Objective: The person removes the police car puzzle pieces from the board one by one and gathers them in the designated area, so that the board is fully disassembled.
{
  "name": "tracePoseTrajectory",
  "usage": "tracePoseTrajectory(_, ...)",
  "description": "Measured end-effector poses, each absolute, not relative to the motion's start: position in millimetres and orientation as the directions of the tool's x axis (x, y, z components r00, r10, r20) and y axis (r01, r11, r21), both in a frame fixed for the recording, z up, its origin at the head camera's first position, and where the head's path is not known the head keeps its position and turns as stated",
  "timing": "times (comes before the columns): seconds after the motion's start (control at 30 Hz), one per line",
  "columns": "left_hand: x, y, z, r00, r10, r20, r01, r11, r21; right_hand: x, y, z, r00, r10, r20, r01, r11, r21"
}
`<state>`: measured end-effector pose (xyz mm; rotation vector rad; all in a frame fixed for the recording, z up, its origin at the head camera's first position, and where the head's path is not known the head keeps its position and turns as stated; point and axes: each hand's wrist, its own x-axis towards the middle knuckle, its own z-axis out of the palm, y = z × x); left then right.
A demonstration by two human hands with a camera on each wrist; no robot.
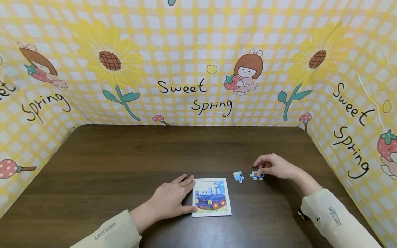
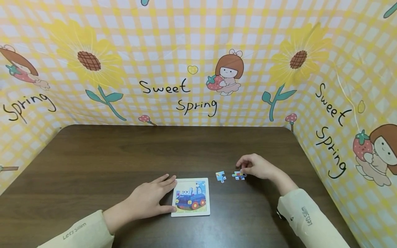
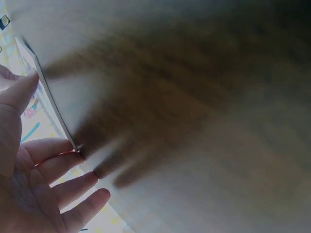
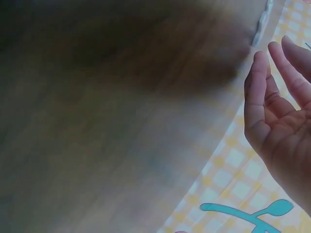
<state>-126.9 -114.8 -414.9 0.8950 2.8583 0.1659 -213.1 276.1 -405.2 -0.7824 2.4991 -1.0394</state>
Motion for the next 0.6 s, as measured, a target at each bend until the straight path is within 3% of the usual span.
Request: tracePoseTrajectory(0.6, -127.2, -115.0, -415.5, -0.816, 0.572, -0.083, 0.558, 0.817, 0.147, -210.3, 198.6, -394.9, -0.703, -0.709, -0.047, -0.476, 0.519, -0.709)
